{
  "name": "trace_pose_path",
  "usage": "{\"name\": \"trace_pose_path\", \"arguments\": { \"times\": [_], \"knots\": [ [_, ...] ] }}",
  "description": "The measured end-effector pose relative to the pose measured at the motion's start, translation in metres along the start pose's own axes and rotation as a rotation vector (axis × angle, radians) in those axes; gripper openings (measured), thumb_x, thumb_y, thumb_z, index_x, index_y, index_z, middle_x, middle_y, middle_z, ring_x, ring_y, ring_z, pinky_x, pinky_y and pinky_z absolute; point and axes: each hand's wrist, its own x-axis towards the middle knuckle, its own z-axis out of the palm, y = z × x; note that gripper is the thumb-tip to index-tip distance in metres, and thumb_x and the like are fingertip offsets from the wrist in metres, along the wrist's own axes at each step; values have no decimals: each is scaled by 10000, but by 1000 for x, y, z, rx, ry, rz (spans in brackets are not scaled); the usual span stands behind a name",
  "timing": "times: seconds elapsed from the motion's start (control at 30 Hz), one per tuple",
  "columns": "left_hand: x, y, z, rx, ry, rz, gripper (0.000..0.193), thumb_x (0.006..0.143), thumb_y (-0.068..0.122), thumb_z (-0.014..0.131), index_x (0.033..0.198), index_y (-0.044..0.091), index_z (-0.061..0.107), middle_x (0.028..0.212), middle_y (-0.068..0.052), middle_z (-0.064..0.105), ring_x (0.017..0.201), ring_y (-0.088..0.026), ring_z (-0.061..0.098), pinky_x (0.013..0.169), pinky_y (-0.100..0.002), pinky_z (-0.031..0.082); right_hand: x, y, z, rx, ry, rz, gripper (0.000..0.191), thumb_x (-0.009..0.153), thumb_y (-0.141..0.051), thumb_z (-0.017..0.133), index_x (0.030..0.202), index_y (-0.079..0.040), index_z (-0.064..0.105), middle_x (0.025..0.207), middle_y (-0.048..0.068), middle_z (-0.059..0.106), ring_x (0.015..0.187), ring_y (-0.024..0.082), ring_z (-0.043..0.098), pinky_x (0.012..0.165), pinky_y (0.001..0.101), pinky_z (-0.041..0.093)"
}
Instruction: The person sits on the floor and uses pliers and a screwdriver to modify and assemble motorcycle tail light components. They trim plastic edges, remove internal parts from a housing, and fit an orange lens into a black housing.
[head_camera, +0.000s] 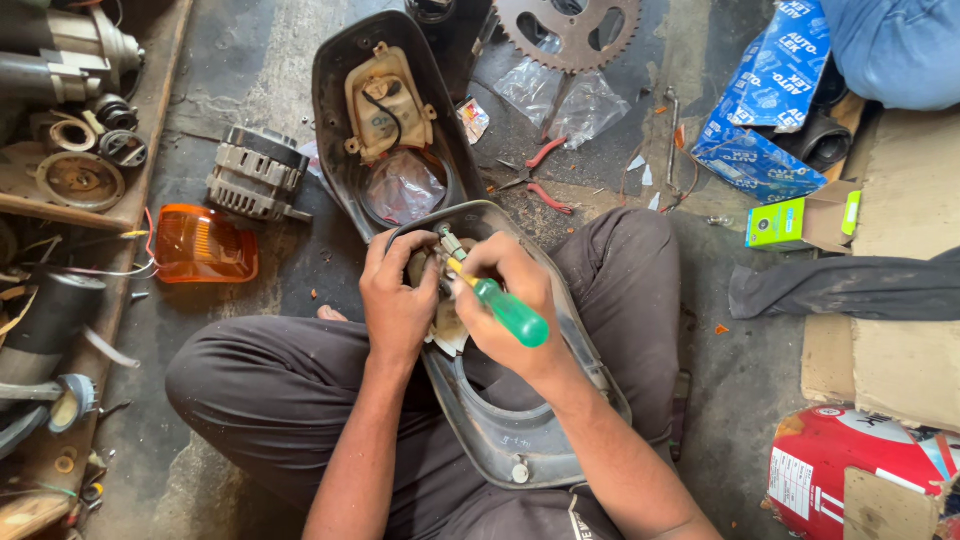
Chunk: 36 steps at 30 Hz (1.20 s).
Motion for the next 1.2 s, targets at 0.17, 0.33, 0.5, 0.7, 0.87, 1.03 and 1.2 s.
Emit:
{"name": "trace_pose_path", "arguments": {
  "times": [0.17,0.33,0.5,0.7,0.87,1.03,1.2],
  "knots": [
    [-1,-1,-1,10,2,4,277,818,-9,752,1082,59,707,1121,-133,670,1057,-309,683,932,-375,540,1,-5,-2,-211,-24,195,177,911,-65,775,1022,-31,642,612,15,571,517,73,529,519,244,415],
    [0,0,-7,15,20,22,275,804,2,762,1064,70,703,1125,-133,666,1056,-326,678,929,-386,538,-1,-6,3,76,28,354,230,916,-83,735,1061,-30,565,694,15,608,598,45,538,540,234,433],
    [-1,3,-14,-39,18,-46,273,818,-2,746,1074,84,707,1119,-113,668,1039,-303,702,905,-371,556,-5,-5,6,-109,-16,47,147,962,-12,715,1013,-44,580,786,50,584,670,63,524,634,254,456],
    [-1,7,-20,-66,19,-78,255,833,11,748,1070,91,698,1135,-100,667,1011,-295,716,854,-364,570,-5,-11,11,-132,42,308,267,918,-43,724,1117,9,554,627,-30,566,533,44,479,524,226,402],
    [0,8,-23,-58,23,-61,257,824,29,764,1064,95,700,1129,-98,666,1014,-305,715,856,-372,570,1,-16,13,-83,-28,-7,143,998,-35,699,969,-28,559,838,64,546,713,104,502,661,243,434],
    [-1,5,-25,-41,33,-37,284,818,40,773,1082,96,687,1133,-105,661,1026,-321,704,863,-380,564,-4,-17,12,-206,1,214,166,928,-7,724,1026,-28,591,677,15,569,584,58,493,569,225,409],
    [-3,2,-25,-47,23,-71,298,823,50,769,1095,97,660,1131,-99,651,1001,-306,714,853,-370,576,-9,-14,15,-19,29,315,198,946,-36,716,1081,-29,570,689,37,527,608,74,438,573,248,363]
  ]
}}
